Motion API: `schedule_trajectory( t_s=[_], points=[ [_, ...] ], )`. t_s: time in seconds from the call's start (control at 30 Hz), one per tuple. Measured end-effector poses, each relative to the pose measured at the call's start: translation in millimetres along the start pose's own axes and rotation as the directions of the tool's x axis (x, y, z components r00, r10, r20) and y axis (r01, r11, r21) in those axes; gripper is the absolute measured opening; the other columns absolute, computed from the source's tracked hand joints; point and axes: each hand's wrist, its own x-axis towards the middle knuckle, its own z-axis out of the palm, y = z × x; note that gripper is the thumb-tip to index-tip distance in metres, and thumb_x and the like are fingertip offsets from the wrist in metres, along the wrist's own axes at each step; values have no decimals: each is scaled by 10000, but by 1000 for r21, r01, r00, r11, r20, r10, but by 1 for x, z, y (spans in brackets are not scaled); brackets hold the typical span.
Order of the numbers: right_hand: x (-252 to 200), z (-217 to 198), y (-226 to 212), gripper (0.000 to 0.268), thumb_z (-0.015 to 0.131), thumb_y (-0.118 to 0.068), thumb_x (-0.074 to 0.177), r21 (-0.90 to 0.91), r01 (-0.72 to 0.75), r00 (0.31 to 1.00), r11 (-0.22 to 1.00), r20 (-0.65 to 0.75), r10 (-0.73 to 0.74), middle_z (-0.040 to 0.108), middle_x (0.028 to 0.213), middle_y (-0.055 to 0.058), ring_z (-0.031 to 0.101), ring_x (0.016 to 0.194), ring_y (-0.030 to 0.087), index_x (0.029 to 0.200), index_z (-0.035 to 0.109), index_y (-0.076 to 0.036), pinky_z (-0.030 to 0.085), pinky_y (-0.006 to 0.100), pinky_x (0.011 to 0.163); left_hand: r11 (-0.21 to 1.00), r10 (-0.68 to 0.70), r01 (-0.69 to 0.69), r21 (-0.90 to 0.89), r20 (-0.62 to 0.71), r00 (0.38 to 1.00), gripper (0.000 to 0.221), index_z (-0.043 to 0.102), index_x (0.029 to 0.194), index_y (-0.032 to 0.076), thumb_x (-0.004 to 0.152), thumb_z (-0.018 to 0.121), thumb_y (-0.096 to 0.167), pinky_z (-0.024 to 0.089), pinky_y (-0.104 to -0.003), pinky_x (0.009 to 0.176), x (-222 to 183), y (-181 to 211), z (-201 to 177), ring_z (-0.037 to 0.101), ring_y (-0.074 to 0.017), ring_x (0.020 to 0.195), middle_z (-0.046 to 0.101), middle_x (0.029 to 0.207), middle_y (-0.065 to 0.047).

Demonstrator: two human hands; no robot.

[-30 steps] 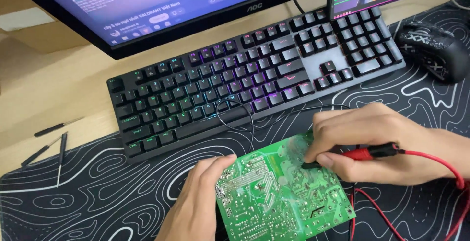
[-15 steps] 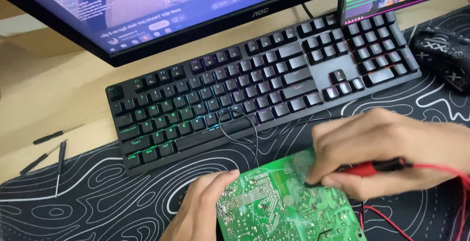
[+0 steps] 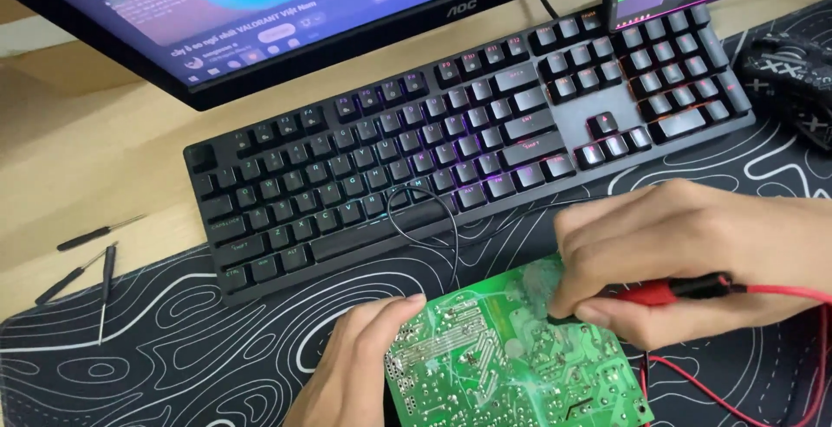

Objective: Scraping a white substance off a green circuit board using a multimeter probe.

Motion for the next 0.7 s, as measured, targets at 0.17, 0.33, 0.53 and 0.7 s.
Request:
schedule_trajectory(
  t_s=[0.17, 0.33, 0.53, 0.7],
  points=[
    [0, 4, 2, 220, 631, -157, 1123, 10, 7, 1000, 1000, 1, -7, 708, 819, 25, 621, 725, 192, 1148, 819, -47, 602, 305, 689, 1000, -26, 26, 10, 36, 999, 1200, 492, 1734, 332, 759, 651, 1014, 607, -441, 958, 1, -4, 2, 663, -238, 1510, 623, 1667, 22],
    [-1, -3, 0, 246, 618, -173, 1127, 14, -4, 1000, 1000, 16, 4, 724, 835, 43, 601, 714, 212, 1141, 822, -37, 586, 328, 680, 999, -48, 49, -6, 60, 997, 1201, 492, 1734, 356, 742, 661, 1010, 593, -445, 932, 3, -5, 1, 667, -219, 1503, 623, 1666, 46],
    [0, -3, 1, 261, 609, -175, 1136, 48, 7, 1000, 999, 28, -8, 744, 851, 56, 621, 722, 218, 1160, 818, -23, 594, 333, 697, 999, -51, 51, -5, 70, 996, 1212, 476, 1741, 355, 739, 641, 1018, 594, -438, 942, 1, -6, 0, 654, -204, 1523, 605, 1675, 51],
    [3, 1, -5, 236, 619, -151, 1129, 26, 14, 1000, 1000, 1, -14, 724, 829, 49, 608, 709, 206, 1141, 819, -26, 592, 310, 681, 999, -48, 50, -19, 82, 995, 1236, 470, 1746, 351, 725, 661, 1022, 584, -428, 956, 0, -5, 0, 671, -202, 1500, 606, 1671, 41]
  ],
)
